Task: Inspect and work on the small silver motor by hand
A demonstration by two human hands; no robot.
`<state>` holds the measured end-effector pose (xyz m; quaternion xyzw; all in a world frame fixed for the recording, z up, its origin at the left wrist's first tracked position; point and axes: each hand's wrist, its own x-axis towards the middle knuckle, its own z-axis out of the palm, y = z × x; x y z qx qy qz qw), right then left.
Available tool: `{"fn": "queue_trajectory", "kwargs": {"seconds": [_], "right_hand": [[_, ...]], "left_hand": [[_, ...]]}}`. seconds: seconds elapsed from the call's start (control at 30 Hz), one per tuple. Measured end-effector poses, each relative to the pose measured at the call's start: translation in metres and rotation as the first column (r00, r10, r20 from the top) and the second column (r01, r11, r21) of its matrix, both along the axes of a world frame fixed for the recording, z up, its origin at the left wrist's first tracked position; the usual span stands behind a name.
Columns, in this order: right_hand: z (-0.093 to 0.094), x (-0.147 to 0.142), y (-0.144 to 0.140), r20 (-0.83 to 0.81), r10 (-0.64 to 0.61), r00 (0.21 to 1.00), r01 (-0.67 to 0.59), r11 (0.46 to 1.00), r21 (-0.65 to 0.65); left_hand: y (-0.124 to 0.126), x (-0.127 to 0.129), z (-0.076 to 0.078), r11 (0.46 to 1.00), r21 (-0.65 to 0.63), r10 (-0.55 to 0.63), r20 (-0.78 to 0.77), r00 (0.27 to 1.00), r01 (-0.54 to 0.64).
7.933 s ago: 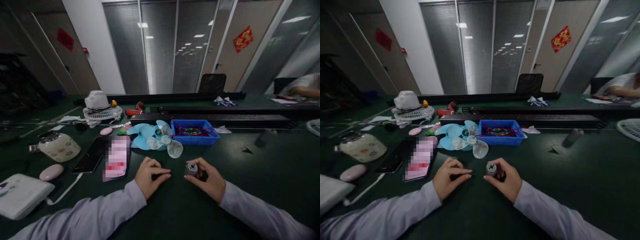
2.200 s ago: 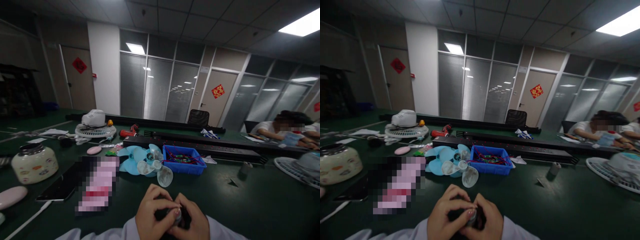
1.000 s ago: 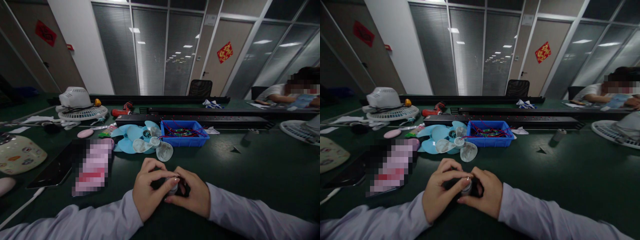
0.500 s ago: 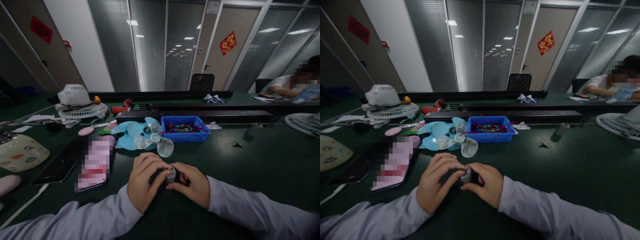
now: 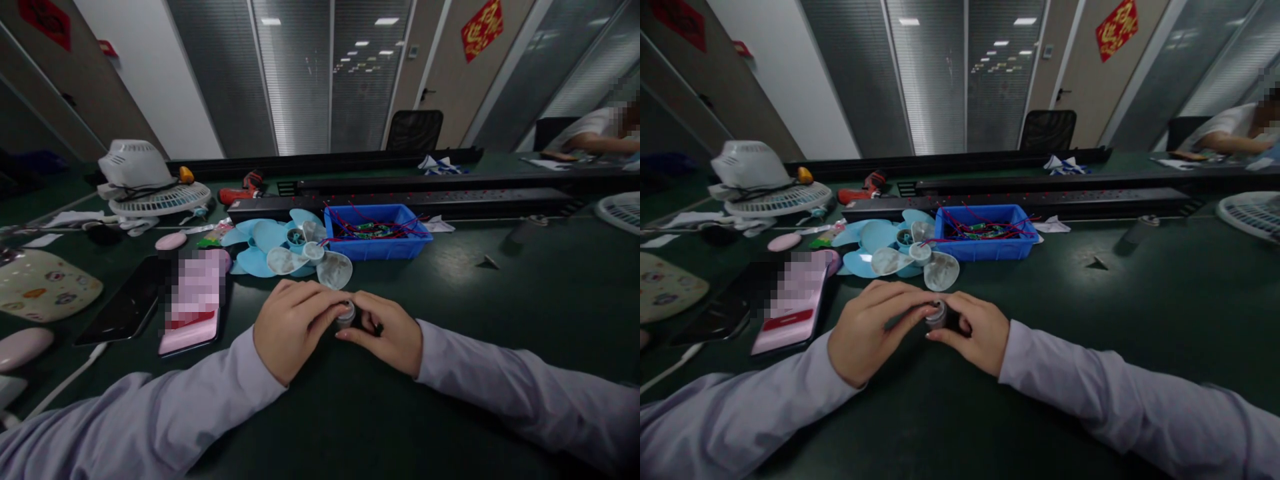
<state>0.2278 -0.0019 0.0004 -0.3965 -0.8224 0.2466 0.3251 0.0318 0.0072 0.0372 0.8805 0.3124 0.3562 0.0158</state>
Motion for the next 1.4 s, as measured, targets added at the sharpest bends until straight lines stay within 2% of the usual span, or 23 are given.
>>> {"fn": "queue_trajectory", "kwargs": {"seconds": [0.1,0.2,0.4,0.47,0.53,0.63,0.7,0.77,0.83,0.9,1.03,1.1,1.17,1.3,1.4], "right_hand": [[0.004,0.000,-0.004,-0.125,-0.021,0.992,0.023,1.000,0.018],[0.007,0.000,-0.007,-0.230,-0.024,0.973,0.038,0.998,0.056],[0.008,-0.001,-0.003,-0.269,-0.035,0.963,0.050,0.998,0.049],[0.009,-0.003,0.000,-0.285,-0.031,0.958,0.044,0.998,0.041],[0.011,-0.007,0.003,-0.306,-0.007,0.952,0.024,0.999,0.049],[0.013,-0.012,0.006,-0.335,0.010,0.942,0.010,0.998,0.056],[0.014,-0.013,0.007,-0.360,-0.001,0.933,0.025,0.998,0.061],[0.014,-0.010,0.008,-0.398,-0.027,0.917,0.064,0.995,0.079],[0.013,-0.003,0.008,-0.430,-0.067,0.900,0.122,0.987,0.101],[0.010,0.009,0.007,-0.395,-0.105,0.913,0.157,0.982,0.102],[0.002,0.037,0.000,-0.052,-0.139,0.989,0.144,0.983,0.109],[-0.002,0.047,-0.004,0.102,-0.145,0.984,0.130,0.981,0.144],[-0.004,0.053,-0.007,0.167,-0.142,0.976,0.117,0.981,0.154],[-0.003,0.055,-0.008,0.183,-0.135,0.974,0.110,0.984,0.144],[0.002,0.048,-0.005,0.025,-0.170,0.985,0.163,0.973,0.164]], "left_hand": [[-0.001,0.000,-0.004,1.000,-0.007,0.008,0.041,0.999,-0.007],[-0.002,0.000,-0.009,0.995,-0.102,0.006,0.082,0.997,0.002],[-0.008,-0.002,-0.020,0.981,-0.191,-0.013,0.146,0.989,0.040],[-0.010,-0.001,-0.025,0.964,-0.261,-0.006,0.190,0.982,0.057],[-0.012,0.002,-0.031,0.927,-0.369,0.042,0.269,0.962,0.062],[-0.010,0.006,-0.038,0.827,-0.550,0.111,0.359,0.927,0.115],[-0.008,0.007,-0.038,0.763,-0.627,0.098,0.356,0.929,0.160],[-0.006,0.007,-0.035,0.736,-0.657,0.084,0.326,0.941,0.162],[-0.005,0.005,-0.032,0.736,-0.662,0.087,0.296,0.951,0.139],[-0.005,0.004,-0.030,0.741,-0.660,0.085,0.280,0.956,0.127],[-0.007,0.004,-0.029,0.761,-0.634,0.060,0.278,0.959,0.136],[-0.007,0.004,-0.029,0.774,-0.618,0.048,0.272,0.961,0.136],[-0.007,0.005,-0.028,0.784,-0.607,0.041,0.260,0.965,0.130],[-0.006,0.004,-0.027,0.789,-0.601,0.021,0.241,0.970,0.132],[-0.006,0.004,-0.027,0.793,-0.594,0.010,0.233,0.972,0.134]]}}
